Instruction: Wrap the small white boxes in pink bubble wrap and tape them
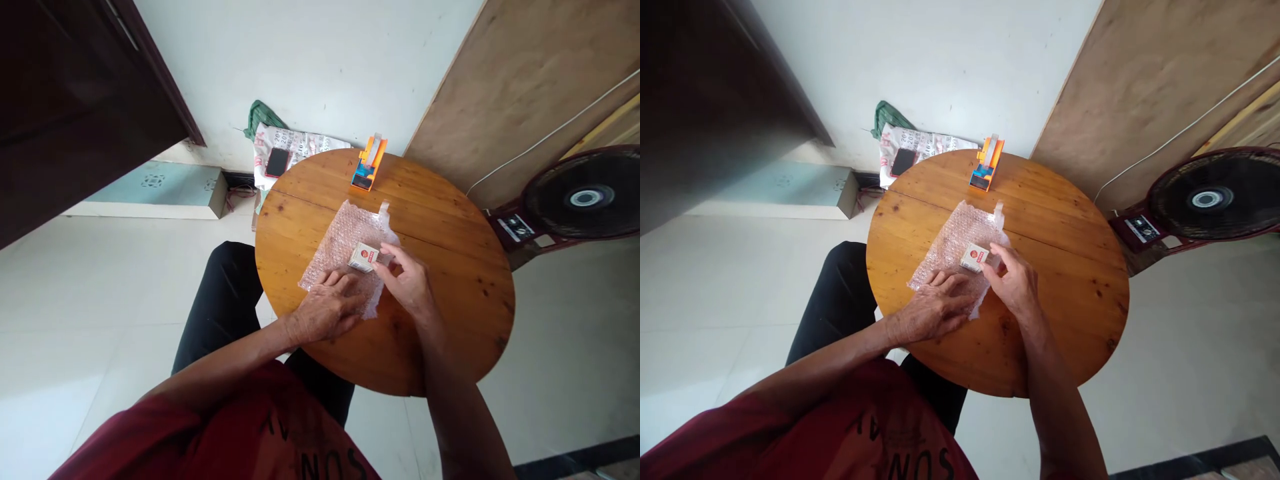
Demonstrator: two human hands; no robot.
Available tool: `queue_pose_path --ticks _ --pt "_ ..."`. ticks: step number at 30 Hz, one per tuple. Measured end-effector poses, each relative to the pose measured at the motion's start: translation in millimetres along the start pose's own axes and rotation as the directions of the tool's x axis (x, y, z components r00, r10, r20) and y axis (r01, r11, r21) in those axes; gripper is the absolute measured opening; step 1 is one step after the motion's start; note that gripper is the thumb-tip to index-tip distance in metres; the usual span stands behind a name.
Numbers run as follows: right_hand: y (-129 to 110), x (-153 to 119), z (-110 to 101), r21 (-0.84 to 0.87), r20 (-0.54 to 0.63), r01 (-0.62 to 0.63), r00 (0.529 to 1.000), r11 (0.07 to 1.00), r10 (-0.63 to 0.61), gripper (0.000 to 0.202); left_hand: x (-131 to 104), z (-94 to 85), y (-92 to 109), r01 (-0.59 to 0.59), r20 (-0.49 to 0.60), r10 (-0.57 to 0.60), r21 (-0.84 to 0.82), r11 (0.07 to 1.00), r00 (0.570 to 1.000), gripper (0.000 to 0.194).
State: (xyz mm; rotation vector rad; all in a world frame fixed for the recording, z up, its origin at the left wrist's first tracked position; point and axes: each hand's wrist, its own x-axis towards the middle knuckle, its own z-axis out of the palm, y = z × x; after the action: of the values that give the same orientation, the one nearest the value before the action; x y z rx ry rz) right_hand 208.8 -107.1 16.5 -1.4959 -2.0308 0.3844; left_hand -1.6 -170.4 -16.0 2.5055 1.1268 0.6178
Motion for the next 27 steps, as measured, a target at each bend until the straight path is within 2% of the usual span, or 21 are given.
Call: queue_pose_path --ticks 3,6,9,12,15,19,23,27 --pt "3 1 -5 -0.16 0.104 -0.051 0.992 0.986 0.068 0.044 1 -0.8 1 0.014 0.006 -0.014 -0.022 1.0 1.0 0.031" --pt "3 1 -13 -0.216 0.165 -0.069 0.981 0.974 0.107 0.045 2 -1.7 2 0.029 0.021 -0.028 -0.009 1.0 0.999 0.03" --pt "-2 -3 -14 -0.203 0.171 -0.022 0.984 0.979 0.057 0.049 2 -2.0 2 0.012 0.015 -0.012 0.0 1.0 1.0 0.033" --pt "-9 -5 -6 -0.186 0.157 0.04 0.988 0.982 -0.011 0.059 2 -1.9 2 -0.006 0.01 0.006 0.008 1.0 1.0 0.036" --pt "-9 -4 6 -0.131 0.159 0.046 0.987 0.99 -0.025 0.064 3 -0.8 1 -0.004 0.027 0.003 0.025 1.0 1.0 0.036" --pt "-3 -2 12 -0.043 0.154 -0.004 0.988 0.999 0.011 0.05 5 2.1 5 0.001 0.016 -0.002 0.048 0.999 1.0 0.039" --pt "6 0 5 0.106 0.148 -0.092 0.986 0.99 0.076 0.041 8 1.0 15 0.061 0.043 -0.065 0.089 0.994 0.997 0.036" --pt "15 2 -12 0.332 0.07 -0.171 0.985 0.927 0.157 0.046 11 -4.4 26 0.095 0.098 -0.108 0.127 0.987 0.989 0.047"
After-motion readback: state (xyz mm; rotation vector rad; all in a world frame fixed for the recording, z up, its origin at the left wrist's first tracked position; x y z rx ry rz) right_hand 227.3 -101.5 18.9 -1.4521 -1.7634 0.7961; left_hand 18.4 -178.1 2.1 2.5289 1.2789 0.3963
